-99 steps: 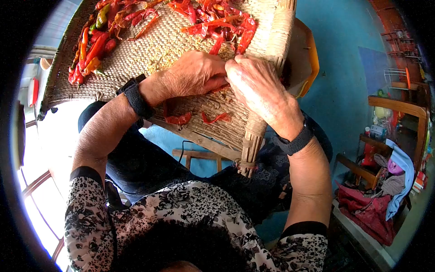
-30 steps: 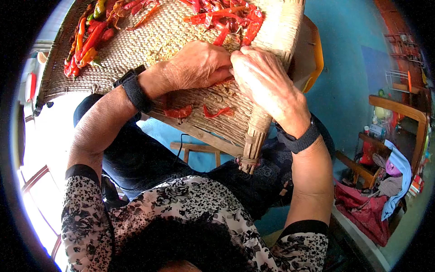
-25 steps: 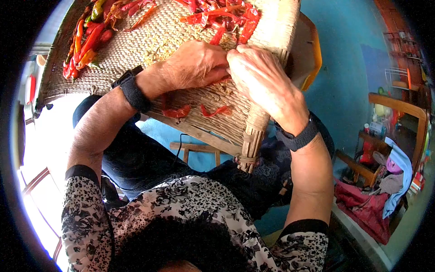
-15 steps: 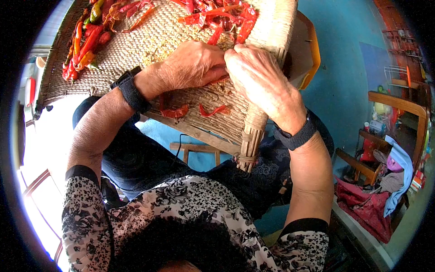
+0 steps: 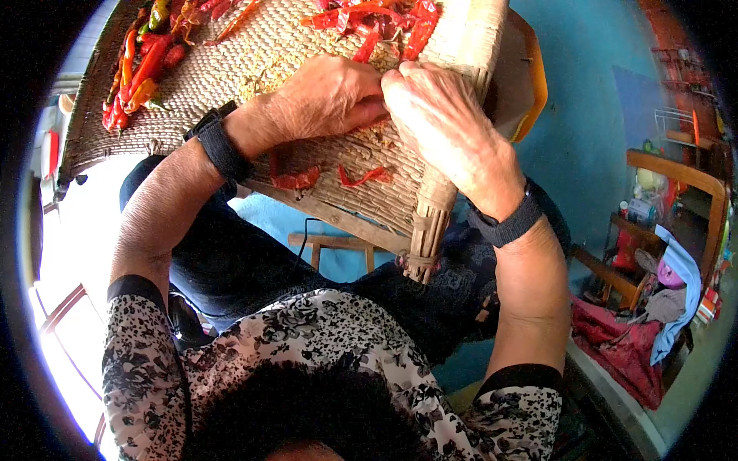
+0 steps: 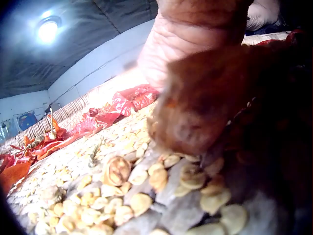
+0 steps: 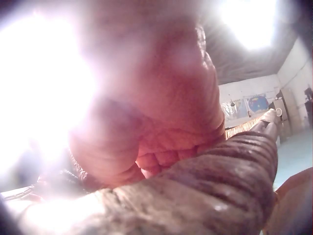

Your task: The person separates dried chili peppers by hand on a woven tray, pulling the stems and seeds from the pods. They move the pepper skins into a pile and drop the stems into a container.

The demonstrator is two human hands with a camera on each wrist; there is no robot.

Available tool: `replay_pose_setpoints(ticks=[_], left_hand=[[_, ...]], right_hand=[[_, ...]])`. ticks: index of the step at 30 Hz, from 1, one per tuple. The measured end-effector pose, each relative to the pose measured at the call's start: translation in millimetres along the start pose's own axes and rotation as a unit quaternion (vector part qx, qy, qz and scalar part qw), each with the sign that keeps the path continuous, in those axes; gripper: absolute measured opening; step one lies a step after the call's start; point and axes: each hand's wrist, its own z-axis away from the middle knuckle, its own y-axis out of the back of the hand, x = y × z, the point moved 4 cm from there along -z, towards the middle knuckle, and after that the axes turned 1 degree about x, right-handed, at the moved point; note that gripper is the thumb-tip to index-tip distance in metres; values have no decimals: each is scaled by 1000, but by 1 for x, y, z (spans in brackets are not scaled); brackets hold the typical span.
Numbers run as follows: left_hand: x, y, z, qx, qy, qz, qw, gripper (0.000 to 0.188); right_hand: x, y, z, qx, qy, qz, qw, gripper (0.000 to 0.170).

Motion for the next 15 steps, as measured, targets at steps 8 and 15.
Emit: replay_pose_setpoints(ticks=[8, 15], left_hand=[[-1, -1, 1, 7, -13, 7, 1000, 22], [-3, -4, 0, 0, 1, -2, 1000, 22]], right_hand=[[-4, 13, -8, 97, 52, -23, 994, 14], [-3, 10, -8, 49, 30, -32, 998, 14]])
